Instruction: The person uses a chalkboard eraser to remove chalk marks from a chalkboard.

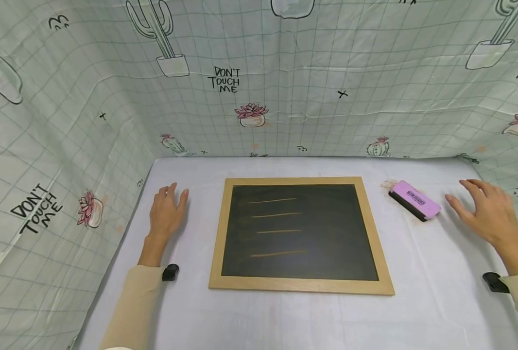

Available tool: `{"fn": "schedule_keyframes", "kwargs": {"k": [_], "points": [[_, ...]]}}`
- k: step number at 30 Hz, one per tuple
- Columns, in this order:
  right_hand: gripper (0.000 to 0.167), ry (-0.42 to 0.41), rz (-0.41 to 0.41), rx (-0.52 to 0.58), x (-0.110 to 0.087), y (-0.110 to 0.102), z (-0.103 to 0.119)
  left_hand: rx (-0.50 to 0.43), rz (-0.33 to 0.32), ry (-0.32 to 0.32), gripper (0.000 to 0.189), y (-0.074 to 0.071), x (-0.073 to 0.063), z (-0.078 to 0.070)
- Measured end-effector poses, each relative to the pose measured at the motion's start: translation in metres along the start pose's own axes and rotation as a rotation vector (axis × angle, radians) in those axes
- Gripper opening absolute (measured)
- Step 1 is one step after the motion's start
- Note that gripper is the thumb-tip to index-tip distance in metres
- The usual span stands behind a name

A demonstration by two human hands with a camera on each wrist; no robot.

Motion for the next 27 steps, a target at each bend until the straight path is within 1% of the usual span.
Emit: {"fn": "schedule_keyframes", "kwargs": {"k": [3, 8, 11, 13, 16, 23, 27], "points": [[0.057, 0.01, 0.001, 0.036, 0.002, 0.001, 0.002, -0.04, -0.003, -0.027, 0.057, 0.001, -0.001, -0.003], [0.051, -0.014, -0.03, 0.101, 0.004, 0.003, 0.005, -0.106, 0.017, -0.074, 0.055, 0.003, -0.001, -0.006], [0.05, -0.021, -0.045, 0.119, 0.005, 0.005, 0.009, -0.138, 0.034, -0.084, 0.055, 0.004, -0.002, -0.009], [0.049, -0.018, -0.046, 0.123, 0.005, 0.006, 0.011, -0.164, 0.044, -0.086, 0.054, 0.006, -0.002, -0.011], [0.049, 0.0, -0.026, 0.139, 0.005, 0.007, 0.015, -0.207, 0.054, -0.084, 0.052, 0.008, -0.003, -0.014], [0.047, 0.027, 0.016, 0.204, 0.008, 0.013, 0.022, -0.275, 0.019, -0.042, 0.045, 0.012, -0.004, -0.022], [0.048, 0.027, 0.036, 0.217, 0.01, 0.016, 0.026, -0.308, 0.038, -0.046, 0.043, 0.015, -0.006, -0.025]]}}
Point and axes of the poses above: each hand's wrist, its own x-axis towards the middle knuckle, its own y-axis out of the palm, z = x × y, the point moved 3 cm from there along x, towards the middle knuckle, and after that the axes turned 2 degrees about y, right-handed, at the moved point
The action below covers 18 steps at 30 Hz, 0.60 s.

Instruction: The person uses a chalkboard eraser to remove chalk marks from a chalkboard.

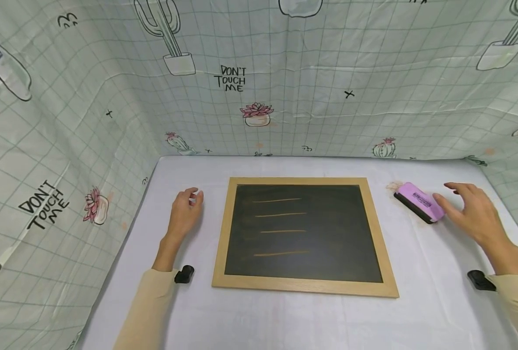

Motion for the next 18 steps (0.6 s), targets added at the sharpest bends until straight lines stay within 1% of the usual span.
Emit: {"fn": "schedule_keyframes", "kwargs": {"k": [3, 10, 18], "points": [[0.048, 0.004, 0.021, 0.01, 0.001, 0.002, 0.003, -0.016, 0.016, -0.008, 0.042, 0.003, -0.002, -0.002], [0.05, 0.004, 0.064, 0.038, 0.003, 0.008, 0.008, -0.031, 0.031, 0.004, 0.039, 0.011, -0.006, -0.006], [0.049, -0.013, 0.061, 0.076, 0.005, 0.015, 0.013, -0.057, 0.068, -0.001, 0.039, 0.02, -0.009, -0.011]]}}
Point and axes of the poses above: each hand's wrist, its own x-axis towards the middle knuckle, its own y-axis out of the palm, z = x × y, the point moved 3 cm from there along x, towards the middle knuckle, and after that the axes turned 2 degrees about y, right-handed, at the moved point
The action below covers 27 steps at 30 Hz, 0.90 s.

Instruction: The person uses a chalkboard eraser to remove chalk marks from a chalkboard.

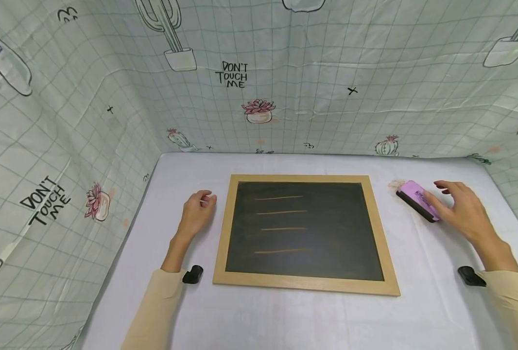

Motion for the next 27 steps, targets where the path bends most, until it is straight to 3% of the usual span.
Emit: {"fn": "schedule_keyframes", "kwargs": {"k": [6, 21, 27], "points": [[0.048, -0.053, -0.008, 0.008, 0.002, 0.007, 0.004, -0.008, 0.032, -0.019, 0.038, 0.009, -0.003, -0.003], [0.064, 0.026, 0.115, -0.033, 0.001, 0.021, 0.01, -0.024, 0.101, 0.005, 0.039, 0.022, -0.016, -0.009], [0.067, -0.005, 0.132, -0.068, 0.002, 0.021, 0.01, -0.043, 0.135, 0.013, 0.039, 0.023, -0.02, -0.012]]}}
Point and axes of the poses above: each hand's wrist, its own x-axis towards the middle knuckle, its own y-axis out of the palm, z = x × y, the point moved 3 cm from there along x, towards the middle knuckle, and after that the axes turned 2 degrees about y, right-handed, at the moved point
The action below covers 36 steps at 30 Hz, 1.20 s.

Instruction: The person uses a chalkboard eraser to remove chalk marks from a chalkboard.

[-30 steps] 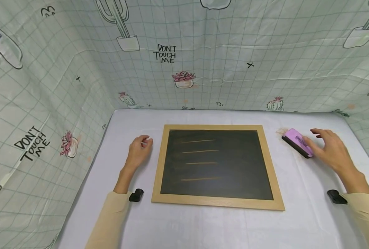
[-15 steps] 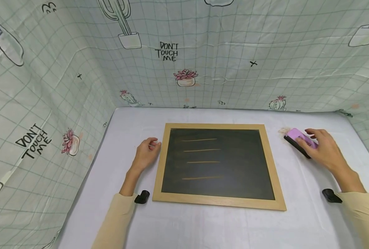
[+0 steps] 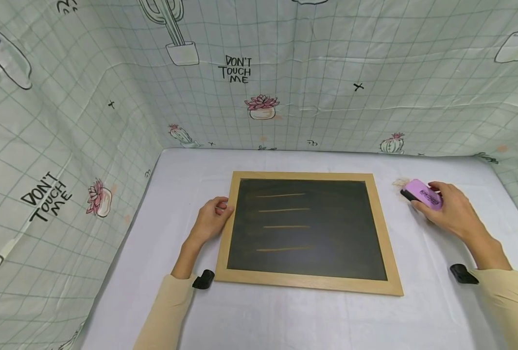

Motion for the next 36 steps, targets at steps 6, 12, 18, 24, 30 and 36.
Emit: {"fn": "schedule_keyframes", "kwargs": {"k": [6, 12, 18, 24, 30, 36], "points": [[0.062, -0.032, 0.004, -0.055, 0.001, -0.003, 0.0, -0.001, 0.018, 0.001, 0.039, 0.0, 0.0, -0.001], [0.061, -0.059, -0.012, -0.069, 0.002, -0.005, 0.001, -0.001, 0.023, 0.006, 0.039, 0.0, 0.001, 0.0], [0.061, -0.089, -0.023, -0.059, 0.005, -0.006, 0.006, 0.003, 0.023, 0.01, 0.039, -0.001, 0.001, 0.001], [0.062, -0.1, -0.011, -0.058, 0.009, -0.01, 0.016, -0.002, 0.024, 0.014, 0.039, -0.001, 0.001, 0.003], [0.063, -0.098, 0.021, -0.064, 0.012, -0.012, 0.026, -0.01, 0.023, 0.026, 0.038, 0.0, 0.001, 0.005], [0.064, -0.118, 0.043, -0.074, 0.015, -0.011, 0.032, -0.01, 0.024, 0.025, 0.038, 0.0, 0.0, 0.006]]}}
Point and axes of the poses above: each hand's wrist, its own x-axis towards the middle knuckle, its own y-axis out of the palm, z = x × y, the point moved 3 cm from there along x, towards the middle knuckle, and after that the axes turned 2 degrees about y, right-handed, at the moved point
